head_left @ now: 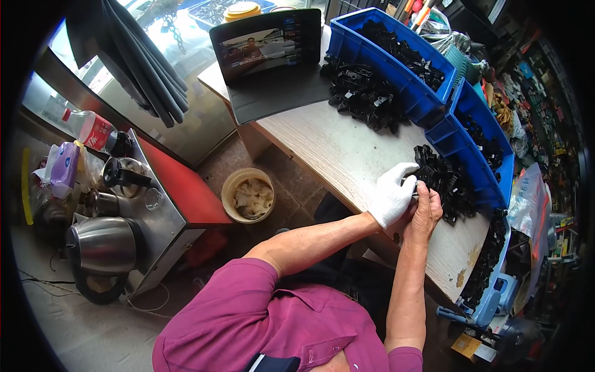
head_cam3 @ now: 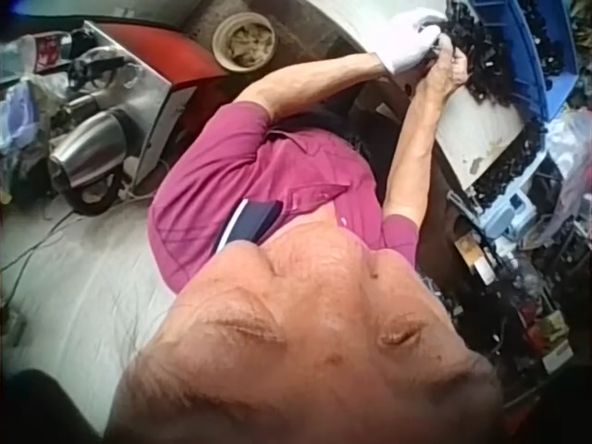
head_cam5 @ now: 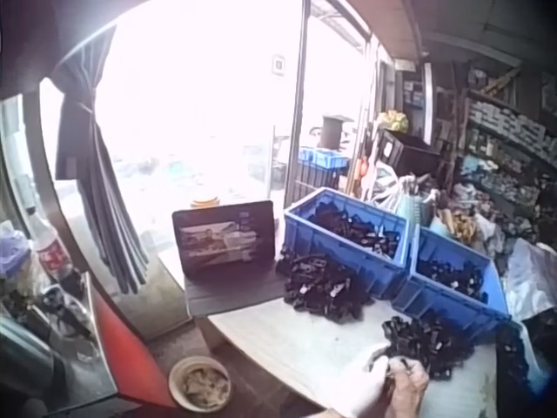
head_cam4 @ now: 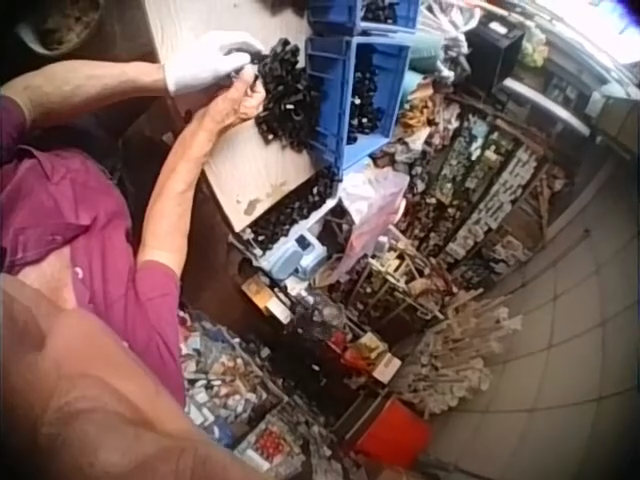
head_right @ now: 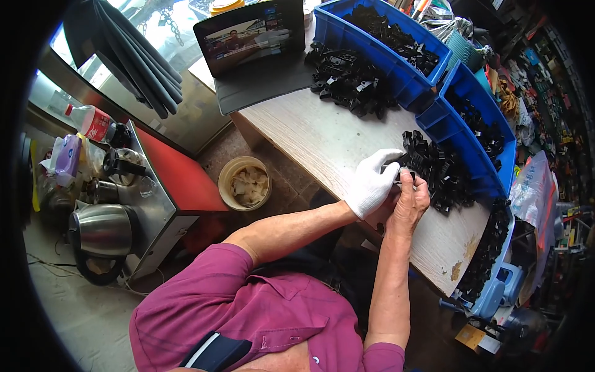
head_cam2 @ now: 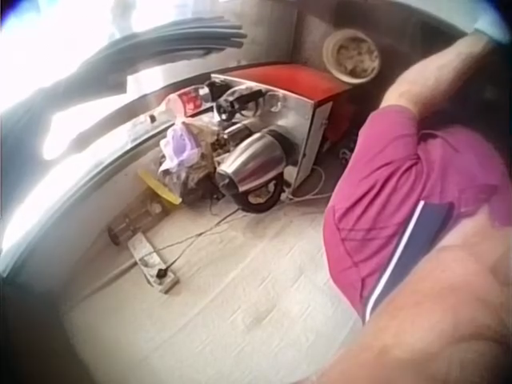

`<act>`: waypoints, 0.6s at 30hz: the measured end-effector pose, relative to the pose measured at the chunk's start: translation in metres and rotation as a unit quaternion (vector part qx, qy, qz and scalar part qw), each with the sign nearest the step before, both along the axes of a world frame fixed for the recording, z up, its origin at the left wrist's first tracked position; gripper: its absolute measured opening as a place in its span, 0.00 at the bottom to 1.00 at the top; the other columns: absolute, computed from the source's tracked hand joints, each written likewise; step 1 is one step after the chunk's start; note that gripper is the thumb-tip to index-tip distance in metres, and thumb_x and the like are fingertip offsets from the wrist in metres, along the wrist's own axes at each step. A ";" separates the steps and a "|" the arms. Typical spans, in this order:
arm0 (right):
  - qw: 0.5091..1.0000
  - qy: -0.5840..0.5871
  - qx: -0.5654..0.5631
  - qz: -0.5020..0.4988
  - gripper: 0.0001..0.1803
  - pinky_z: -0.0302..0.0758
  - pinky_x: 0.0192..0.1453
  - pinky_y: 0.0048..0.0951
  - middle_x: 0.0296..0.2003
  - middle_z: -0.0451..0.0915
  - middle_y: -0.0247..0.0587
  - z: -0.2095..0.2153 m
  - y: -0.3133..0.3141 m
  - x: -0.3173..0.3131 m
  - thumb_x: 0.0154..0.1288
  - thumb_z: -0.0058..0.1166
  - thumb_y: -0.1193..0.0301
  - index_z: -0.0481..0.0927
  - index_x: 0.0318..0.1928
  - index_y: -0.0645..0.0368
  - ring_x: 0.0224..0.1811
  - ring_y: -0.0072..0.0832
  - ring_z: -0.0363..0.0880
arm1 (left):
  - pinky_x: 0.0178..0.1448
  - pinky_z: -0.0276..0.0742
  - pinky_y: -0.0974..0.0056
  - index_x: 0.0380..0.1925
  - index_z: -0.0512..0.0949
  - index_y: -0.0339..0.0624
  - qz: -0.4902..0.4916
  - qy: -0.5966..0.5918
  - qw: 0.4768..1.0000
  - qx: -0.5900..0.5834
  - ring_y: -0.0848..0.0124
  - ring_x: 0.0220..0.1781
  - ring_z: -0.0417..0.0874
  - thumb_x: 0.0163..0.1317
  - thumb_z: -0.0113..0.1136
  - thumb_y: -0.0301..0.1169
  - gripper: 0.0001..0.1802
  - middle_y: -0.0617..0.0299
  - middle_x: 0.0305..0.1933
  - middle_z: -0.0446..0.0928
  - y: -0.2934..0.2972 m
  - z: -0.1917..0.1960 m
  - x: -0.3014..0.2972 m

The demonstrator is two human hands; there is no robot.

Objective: Assembling small black plastic components by hand at a workbench.

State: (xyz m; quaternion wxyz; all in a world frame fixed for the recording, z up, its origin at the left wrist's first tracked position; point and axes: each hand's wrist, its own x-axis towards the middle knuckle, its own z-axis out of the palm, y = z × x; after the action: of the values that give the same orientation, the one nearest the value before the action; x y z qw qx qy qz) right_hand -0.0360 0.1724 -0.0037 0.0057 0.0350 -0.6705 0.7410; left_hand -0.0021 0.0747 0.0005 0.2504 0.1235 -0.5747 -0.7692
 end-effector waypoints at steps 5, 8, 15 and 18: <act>0.999 -0.027 0.016 0.001 0.15 0.69 0.32 0.18 0.31 0.82 0.26 0.003 0.001 0.001 0.68 0.69 0.60 0.84 0.43 0.58 0.27 0.13 0.72 | 0.59 0.81 0.60 0.56 0.79 0.33 0.005 0.002 1.000 -0.014 0.58 0.51 0.86 0.70 0.53 0.29 0.18 0.46 0.51 0.84 -0.001 0.002 -0.001; 0.999 -0.025 -0.009 0.017 0.16 0.66 0.30 0.16 0.30 0.81 0.25 0.014 -0.002 0.009 0.69 0.68 0.60 0.84 0.47 0.59 0.26 0.12 0.70 | 0.59 0.81 0.60 0.56 0.79 0.33 0.002 -0.002 1.000 -0.013 0.59 0.51 0.86 0.69 0.54 0.29 0.18 0.46 0.51 0.84 -0.003 -0.001 -0.002; 0.995 -0.027 0.013 0.094 0.21 0.58 0.25 0.15 0.27 0.76 0.21 0.018 0.018 0.014 0.66 0.70 0.67 0.81 0.56 0.62 0.21 0.09 0.63 | 0.58 0.81 0.63 0.57 0.79 0.31 -0.032 -0.002 0.999 -0.002 0.62 0.52 0.86 0.69 0.55 0.27 0.19 0.48 0.52 0.85 -0.005 0.000 -0.003; 0.996 -0.026 -0.011 0.084 0.24 0.63 0.27 0.16 0.29 0.80 0.29 0.014 0.015 0.012 0.65 0.71 0.67 0.79 0.55 0.67 0.21 0.12 0.66 | 0.55 0.82 0.64 0.57 0.79 0.31 -0.028 -0.012 0.998 -0.061 0.66 0.48 0.86 0.69 0.57 0.28 0.19 0.48 0.51 0.85 -0.020 0.010 0.009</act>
State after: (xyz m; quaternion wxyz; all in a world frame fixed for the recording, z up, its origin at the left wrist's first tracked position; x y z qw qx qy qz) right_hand -0.0239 0.1875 0.0104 -0.0737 0.0714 -0.6569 0.7470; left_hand 0.0064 0.0546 0.0109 0.2290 0.1010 -0.6270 -0.7377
